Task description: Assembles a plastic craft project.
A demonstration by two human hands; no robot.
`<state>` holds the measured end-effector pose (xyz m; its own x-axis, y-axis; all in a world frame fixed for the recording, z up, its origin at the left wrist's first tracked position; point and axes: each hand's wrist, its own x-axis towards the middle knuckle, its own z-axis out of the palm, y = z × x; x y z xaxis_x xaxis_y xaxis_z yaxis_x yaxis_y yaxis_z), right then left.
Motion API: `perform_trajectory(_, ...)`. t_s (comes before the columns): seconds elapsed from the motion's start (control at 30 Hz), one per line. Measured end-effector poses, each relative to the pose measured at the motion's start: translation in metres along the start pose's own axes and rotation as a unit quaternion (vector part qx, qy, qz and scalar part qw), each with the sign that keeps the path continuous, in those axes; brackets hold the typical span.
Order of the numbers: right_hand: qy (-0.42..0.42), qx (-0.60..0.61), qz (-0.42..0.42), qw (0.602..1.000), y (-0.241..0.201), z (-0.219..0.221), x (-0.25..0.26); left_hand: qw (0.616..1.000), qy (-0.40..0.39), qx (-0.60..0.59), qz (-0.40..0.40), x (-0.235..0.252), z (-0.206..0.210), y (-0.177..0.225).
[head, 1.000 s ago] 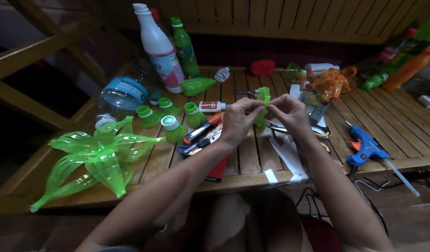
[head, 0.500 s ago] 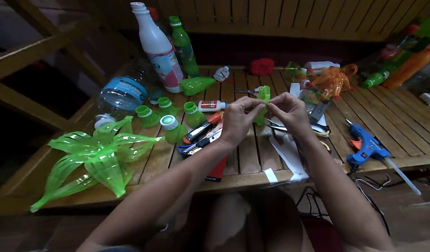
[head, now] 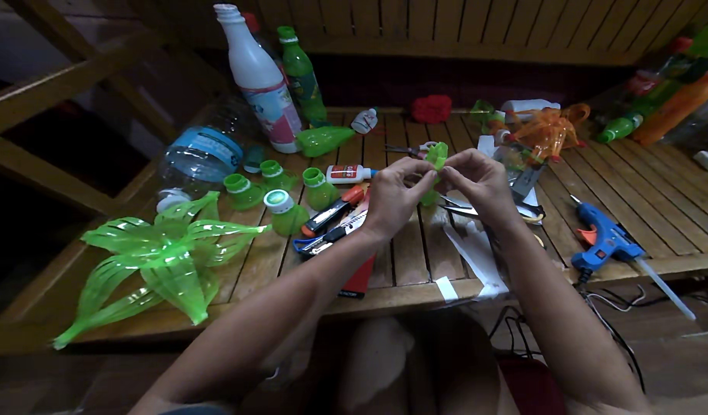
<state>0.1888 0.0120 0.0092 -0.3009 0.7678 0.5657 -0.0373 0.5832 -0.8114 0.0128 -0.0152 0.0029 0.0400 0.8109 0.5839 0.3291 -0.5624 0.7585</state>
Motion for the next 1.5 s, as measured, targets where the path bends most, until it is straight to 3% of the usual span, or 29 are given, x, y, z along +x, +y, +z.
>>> perform_trajectory(0.4,0.021,0.014,0.013,1.000,-0.0034,0.0015,0.0005,0.999,-0.010,0.043,0.027,-0.0034,-0.0009,0.0040)
perform_trajectory(0.73,-0.014,0.055,0.059,0.997,-0.0041,-0.0010,0.0027,0.999,-0.017,0.036,0.014,-0.0038,-0.0003,0.0059)
perform_trajectory(1.5,-0.023,0.072,0.053,0.996,-0.0031,-0.0012,0.0014,0.998,-0.018,0.042,0.046,-0.0070,0.0037,0.0025)
